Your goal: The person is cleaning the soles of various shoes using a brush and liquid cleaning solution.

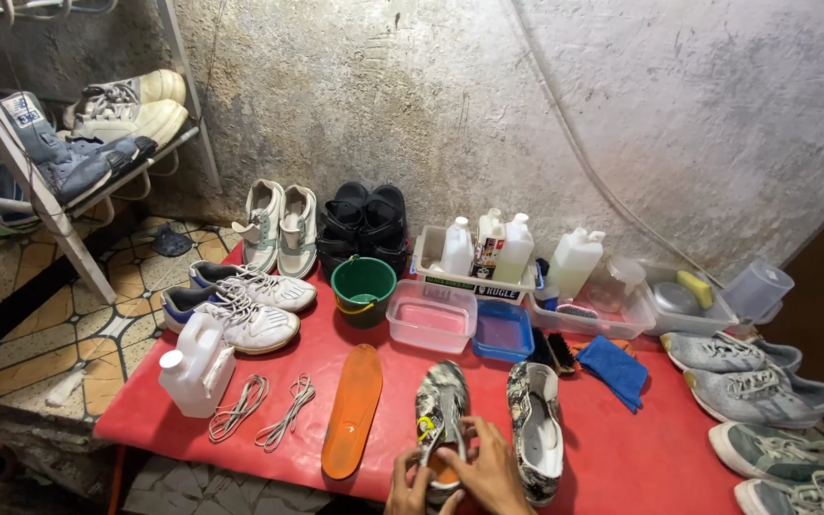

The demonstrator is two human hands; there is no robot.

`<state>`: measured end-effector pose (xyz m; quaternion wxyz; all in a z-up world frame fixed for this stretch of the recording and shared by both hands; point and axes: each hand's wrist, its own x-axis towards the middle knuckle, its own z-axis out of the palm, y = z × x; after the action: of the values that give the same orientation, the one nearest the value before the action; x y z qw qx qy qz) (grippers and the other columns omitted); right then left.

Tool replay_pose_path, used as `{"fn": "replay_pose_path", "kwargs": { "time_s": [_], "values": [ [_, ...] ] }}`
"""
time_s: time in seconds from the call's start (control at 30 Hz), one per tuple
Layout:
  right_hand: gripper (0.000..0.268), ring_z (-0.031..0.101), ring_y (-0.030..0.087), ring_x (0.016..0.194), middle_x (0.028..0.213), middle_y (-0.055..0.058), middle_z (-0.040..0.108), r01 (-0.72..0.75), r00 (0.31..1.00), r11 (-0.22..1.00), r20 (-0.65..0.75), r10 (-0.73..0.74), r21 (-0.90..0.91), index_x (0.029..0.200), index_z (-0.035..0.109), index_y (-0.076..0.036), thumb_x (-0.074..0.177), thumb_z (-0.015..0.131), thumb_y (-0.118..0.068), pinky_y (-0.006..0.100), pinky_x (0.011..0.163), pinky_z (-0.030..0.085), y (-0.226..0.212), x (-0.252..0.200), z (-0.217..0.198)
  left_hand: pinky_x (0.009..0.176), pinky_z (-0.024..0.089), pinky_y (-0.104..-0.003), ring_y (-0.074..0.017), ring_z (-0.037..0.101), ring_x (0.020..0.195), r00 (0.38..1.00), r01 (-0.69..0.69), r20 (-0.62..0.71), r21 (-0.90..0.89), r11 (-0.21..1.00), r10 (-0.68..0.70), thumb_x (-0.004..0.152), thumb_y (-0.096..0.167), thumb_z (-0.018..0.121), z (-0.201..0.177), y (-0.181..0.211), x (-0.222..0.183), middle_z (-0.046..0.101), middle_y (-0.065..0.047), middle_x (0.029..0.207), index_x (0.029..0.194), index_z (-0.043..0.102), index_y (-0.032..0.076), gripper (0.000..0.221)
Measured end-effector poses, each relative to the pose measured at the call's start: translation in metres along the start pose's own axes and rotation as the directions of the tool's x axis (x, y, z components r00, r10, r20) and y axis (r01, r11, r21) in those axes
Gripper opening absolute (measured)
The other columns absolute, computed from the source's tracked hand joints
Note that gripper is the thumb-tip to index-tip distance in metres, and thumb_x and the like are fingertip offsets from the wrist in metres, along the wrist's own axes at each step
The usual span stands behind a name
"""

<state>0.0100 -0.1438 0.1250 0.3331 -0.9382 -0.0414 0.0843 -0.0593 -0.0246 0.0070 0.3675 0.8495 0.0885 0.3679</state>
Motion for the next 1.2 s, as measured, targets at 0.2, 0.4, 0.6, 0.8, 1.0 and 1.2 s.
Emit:
{"fn": "replay_pose_path", "kwargs": {
  "time_s": [0.2, 0.4, 0.6, 0.8, 1.0, 1.2],
  "values": [
    [0.038, 0.085, 0.022, 0.085, 0.123, 0.008, 0.075, 0.030, 0.989, 0.998, -0.147, -0.022, 0.055, 0.125, 0.063, -0.021, 0.088, 0.068, -0.011, 0.033, 0.065, 0.072, 0.031, 0.028, 0.001, 0.080, 0.066, -0.043, -0.0285, 0.061, 0.126, 0.954, 0.097, 0.300, -0.292, 0.952, -0.005, 0.090, 0.037, 0.073, -0.017, 0.018, 0.043, 0.049, -0.010, 0.139, 0.083, 0.067, 0.014, 0.024],
    [0.031, 0.078, 0.019, 0.077, 0.109, 0.001, 0.072, 0.030, 0.959, 0.999, -0.284, -0.016, 0.044, 0.114, 0.066, -0.024, 0.084, 0.063, -0.017, 0.038, 0.066, 0.059, 0.021, 0.008, -0.001, 0.084, 0.056, -0.040, -0.0252, 0.064, 0.108, 0.897, 0.108, 0.441, -0.270, 0.957, 0.023, 0.091, 0.025, 0.071, -0.015, 0.028, 0.091, 0.054, -0.008, 0.116, 0.110, 0.062, 0.013, 0.025],
    [0.024, 0.074, 0.015, 0.078, 0.108, 0.003, 0.067, 0.358, 0.832, 0.933, -0.439, -0.339, -0.041, 0.113, 0.069, -0.014, 0.089, 0.066, -0.010, 0.029, 0.066, 0.063, 0.012, 0.014, -0.003, 0.105, 0.051, -0.048, -0.0324, 0.050, 0.130, 0.766, -0.207, 0.543, -0.298, 0.932, 0.344, 0.081, -0.008, 0.064, -0.018, 0.038, 0.121, 0.059, -0.011, 0.136, 0.125, 0.060, 0.006, 0.046],
    [0.028, 0.070, 0.020, 0.084, 0.097, 0.008, 0.069, 0.450, 0.860, 0.887, -0.317, -0.400, 0.101, 0.102, 0.069, -0.009, 0.090, 0.046, 0.002, 0.032, 0.078, 0.060, -0.001, 0.027, -0.009, 0.118, 0.035, -0.055, -0.0437, 0.043, 0.141, 0.643, -0.279, 0.636, -0.325, 0.904, 0.427, 0.077, -0.017, 0.062, -0.003, 0.022, 0.132, 0.052, -0.030, 0.144, 0.143, 0.049, -0.005, 0.069],
    [0.021, 0.079, 0.024, 0.074, 0.120, 0.009, 0.065, 0.469, 0.859, 0.863, -0.130, -0.495, -0.187, 0.114, 0.067, -0.003, 0.094, 0.066, 0.001, 0.027, 0.065, 0.075, 0.044, 0.045, 0.008, 0.071, 0.058, -0.046, -0.0338, 0.060, 0.097, 0.654, -0.523, 0.481, -0.271, 0.808, 0.584, 0.082, 0.008, 0.067, -0.021, 0.021, 0.142, 0.060, -0.021, 0.115, 0.091, 0.068, -0.005, 0.015],
    [0.051, 0.079, 0.019, 0.078, 0.120, 0.010, 0.063, 0.371, 0.906, 0.850, -0.054, -0.419, -0.374, 0.122, 0.065, -0.008, 0.079, 0.091, -0.015, 0.029, 0.061, 0.073, 0.062, 0.056, 0.003, 0.057, 0.065, -0.033, -0.0186, 0.064, 0.068, 0.694, -0.314, 0.571, -0.307, 0.898, 0.438, 0.093, 0.020, 0.074, -0.037, 0.024, 0.152, 0.057, -0.009, 0.104, 0.076, 0.066, -0.001, 0.028]
  ]
}}
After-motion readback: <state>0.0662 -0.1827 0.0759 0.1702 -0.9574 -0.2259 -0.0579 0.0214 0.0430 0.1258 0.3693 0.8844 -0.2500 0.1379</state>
